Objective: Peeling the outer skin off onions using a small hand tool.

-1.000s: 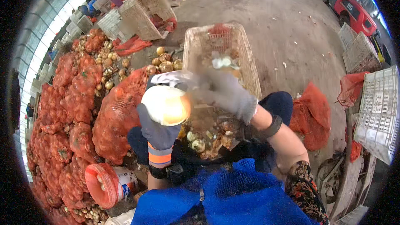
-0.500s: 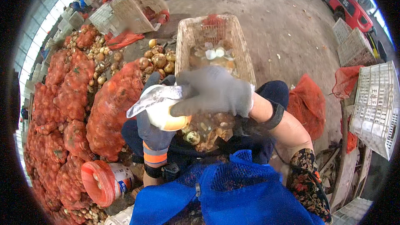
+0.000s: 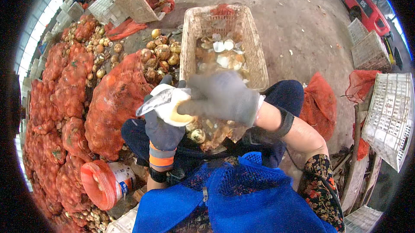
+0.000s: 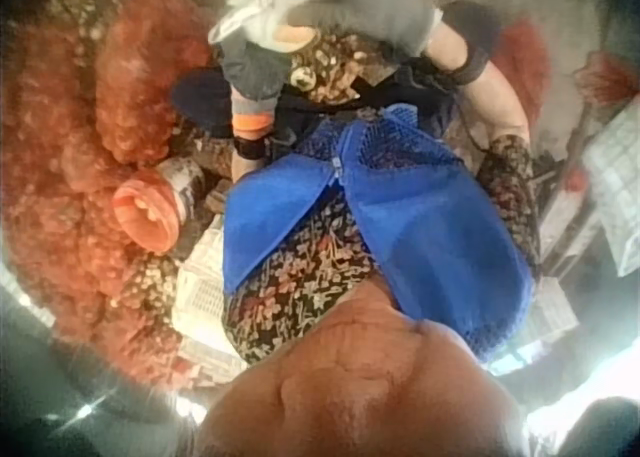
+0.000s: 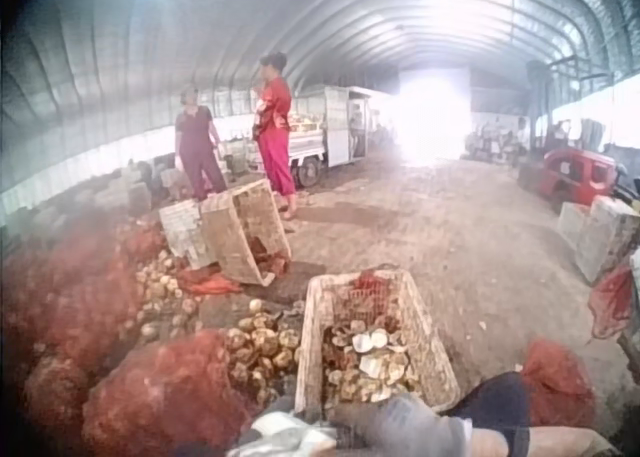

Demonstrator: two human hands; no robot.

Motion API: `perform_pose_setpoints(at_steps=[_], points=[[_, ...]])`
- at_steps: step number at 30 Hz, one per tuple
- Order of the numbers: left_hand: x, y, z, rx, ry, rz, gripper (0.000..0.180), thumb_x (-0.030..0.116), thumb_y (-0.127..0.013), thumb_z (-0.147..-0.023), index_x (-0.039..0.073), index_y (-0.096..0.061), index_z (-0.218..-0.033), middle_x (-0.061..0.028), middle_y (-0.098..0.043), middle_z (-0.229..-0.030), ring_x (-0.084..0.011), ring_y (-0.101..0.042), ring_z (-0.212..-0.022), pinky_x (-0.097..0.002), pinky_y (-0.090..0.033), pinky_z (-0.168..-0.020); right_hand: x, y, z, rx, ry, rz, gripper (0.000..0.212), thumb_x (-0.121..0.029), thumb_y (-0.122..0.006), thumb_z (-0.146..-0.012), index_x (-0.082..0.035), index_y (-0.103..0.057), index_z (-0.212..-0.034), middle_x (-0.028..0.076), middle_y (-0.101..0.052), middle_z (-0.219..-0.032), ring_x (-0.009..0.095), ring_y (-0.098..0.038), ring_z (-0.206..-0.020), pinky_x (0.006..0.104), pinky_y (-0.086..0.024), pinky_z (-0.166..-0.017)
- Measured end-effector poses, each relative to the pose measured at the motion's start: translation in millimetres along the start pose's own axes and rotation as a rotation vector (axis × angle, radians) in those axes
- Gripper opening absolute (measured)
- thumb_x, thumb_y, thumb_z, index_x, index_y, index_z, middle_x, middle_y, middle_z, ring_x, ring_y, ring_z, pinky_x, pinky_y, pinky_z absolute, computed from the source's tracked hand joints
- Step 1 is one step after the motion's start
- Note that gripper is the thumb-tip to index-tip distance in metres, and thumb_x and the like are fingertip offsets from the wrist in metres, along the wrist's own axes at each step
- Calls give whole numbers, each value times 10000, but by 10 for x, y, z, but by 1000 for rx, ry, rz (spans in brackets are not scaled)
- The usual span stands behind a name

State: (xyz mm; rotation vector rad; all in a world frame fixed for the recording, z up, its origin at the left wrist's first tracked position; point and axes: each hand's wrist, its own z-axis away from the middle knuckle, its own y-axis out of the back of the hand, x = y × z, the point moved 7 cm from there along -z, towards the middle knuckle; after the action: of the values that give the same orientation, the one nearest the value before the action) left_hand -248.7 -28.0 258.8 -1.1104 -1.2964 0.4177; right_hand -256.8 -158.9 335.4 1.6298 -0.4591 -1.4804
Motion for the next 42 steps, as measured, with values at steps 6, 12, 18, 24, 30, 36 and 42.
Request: perform_pose_setpoints(at_steps=[6,12,18,24,30,36,42], points=[[15,22,71,57,-7,63,628,445,-506,-890,51,-359,-1357,-152,-423,-1360,-332,-401,-1253,-482,-379,-1015,-40,47,-4,209,68,66,466,-544,-596,-769,-79,-592,-802,144,-613,-750,337,-616,-704,444,-463,-600],[-13,127,-12,162,43,439,588,580,-456,-875,110,-529,-1219,-142,-526,-1268,-341,-513,-1145,-514,-493,-851,-440,45,400,257,566,179,438,-518,-693,-688,-106,-583,-785,54,-531,-637,280,-549,-561,367,-394,-496],[147,25,56,174,117,340,842,739,-499,-738,141,-430,-1326,-129,-439,-1364,-353,-493,-1166,-544,-462,-895,567,637,-28,441,31,579,519,-522,-687,-717,-60,-574,-925,115,-597,-676,349,-593,-634,407,-466,-568],[85,-76,74,107,91,207,768,687,-482,-798,140,-420,-1334,-122,-455,-1346,-330,-527,-1122,-561,-470,-871,319,411,-70,241,-98,94,555,-422,-732,-725,-24,-563,-1073,135,-638,-790,225,-634,-718,347,-490,-644],[-28,-29,42,146,79,110,682,619,-476,-849,108,-447,-1300,-99,-542,-1237,-300,-549,-1082,-523,-472,-883,104,26,-167,82,-19,-294,567,-511,-694,-698,-22,-582,-964,133,-669,-819,274,-658,-778,364,-498,-692],[-39,37,71,169,-72,93,636,593,-463,-869,114,-461,-1287,-82,-555,-1216,-280,-559,-1066,-498,-462,-901,69,-35,-117,-58,-39,-247,606,-541,-665,-725,-8,-589,-1004,171,-663,-784,298,-659,-772,388,-498,-700],[-79,-79,49,147,36,78,606,588,-463,-871,138,-470,-1277,-89,-557,-1218,-288,-546,-1093,-518,-464,-901,147,-12,-68,205,41,-173,608,-585,-598,-759,-10,-584,-954,225,-634,-786,380,-628,-786,443,-479,-697]])
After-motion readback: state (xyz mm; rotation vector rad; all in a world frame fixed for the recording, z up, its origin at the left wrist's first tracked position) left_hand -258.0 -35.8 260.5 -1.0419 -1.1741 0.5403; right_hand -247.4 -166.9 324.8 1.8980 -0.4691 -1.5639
